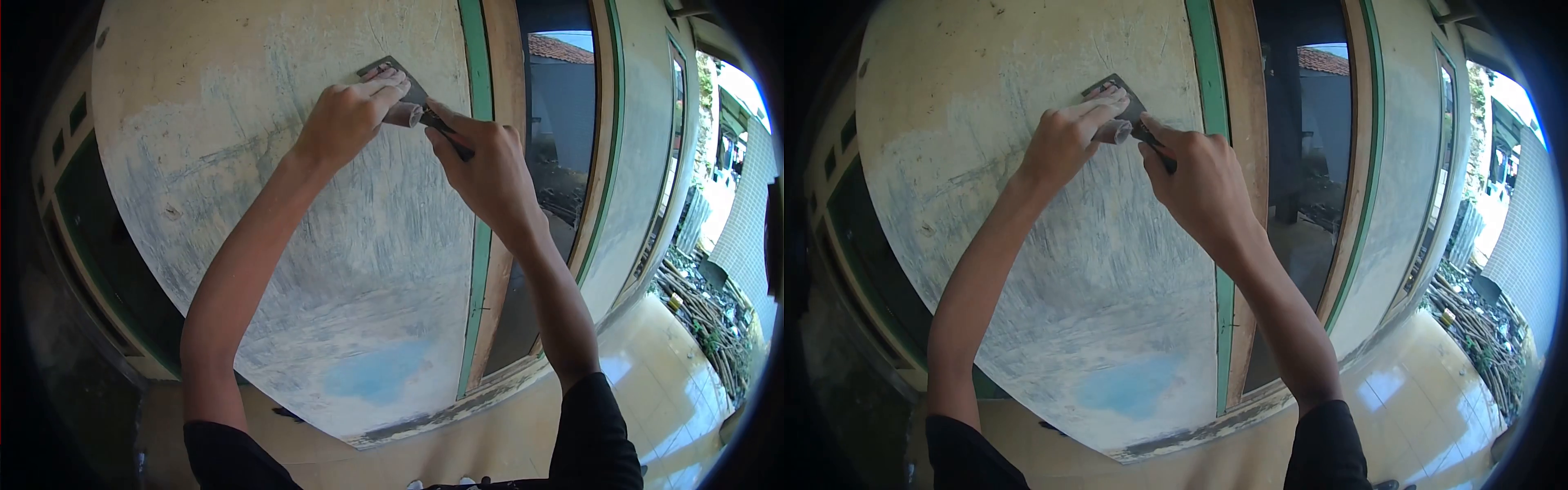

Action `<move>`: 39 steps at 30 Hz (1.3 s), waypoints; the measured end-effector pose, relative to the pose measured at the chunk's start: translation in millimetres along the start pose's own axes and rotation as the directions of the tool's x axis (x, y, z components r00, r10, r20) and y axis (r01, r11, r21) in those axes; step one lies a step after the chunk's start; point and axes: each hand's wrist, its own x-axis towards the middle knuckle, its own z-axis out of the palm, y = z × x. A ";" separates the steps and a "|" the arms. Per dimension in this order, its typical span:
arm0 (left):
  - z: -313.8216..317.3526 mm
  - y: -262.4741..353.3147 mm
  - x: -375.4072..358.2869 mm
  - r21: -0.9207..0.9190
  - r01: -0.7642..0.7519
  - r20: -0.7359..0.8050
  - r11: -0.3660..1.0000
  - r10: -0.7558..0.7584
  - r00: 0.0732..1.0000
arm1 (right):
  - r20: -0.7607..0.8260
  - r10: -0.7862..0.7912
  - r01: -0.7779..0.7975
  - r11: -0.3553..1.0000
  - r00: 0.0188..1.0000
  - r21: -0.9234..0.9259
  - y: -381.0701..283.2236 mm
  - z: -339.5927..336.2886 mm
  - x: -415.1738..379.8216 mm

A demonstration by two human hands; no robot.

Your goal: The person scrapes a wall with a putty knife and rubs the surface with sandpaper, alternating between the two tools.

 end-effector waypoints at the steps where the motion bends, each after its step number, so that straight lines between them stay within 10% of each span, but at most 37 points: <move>1: 1.5 0.3 -1.7 0.003 0.000 0.006 1.000 0.000 1.000 | 0.001 0.001 -0.001 1.000 1.000 0.006 2.3 0.5 -1.0; 39: 23.2 -0.2 8.2 0.095 -0.251 -0.135 0.963 0.263 0.955 | -0.056 -0.013 0.002 0.983 0.998 -0.186 20.8 -3.6 -5.6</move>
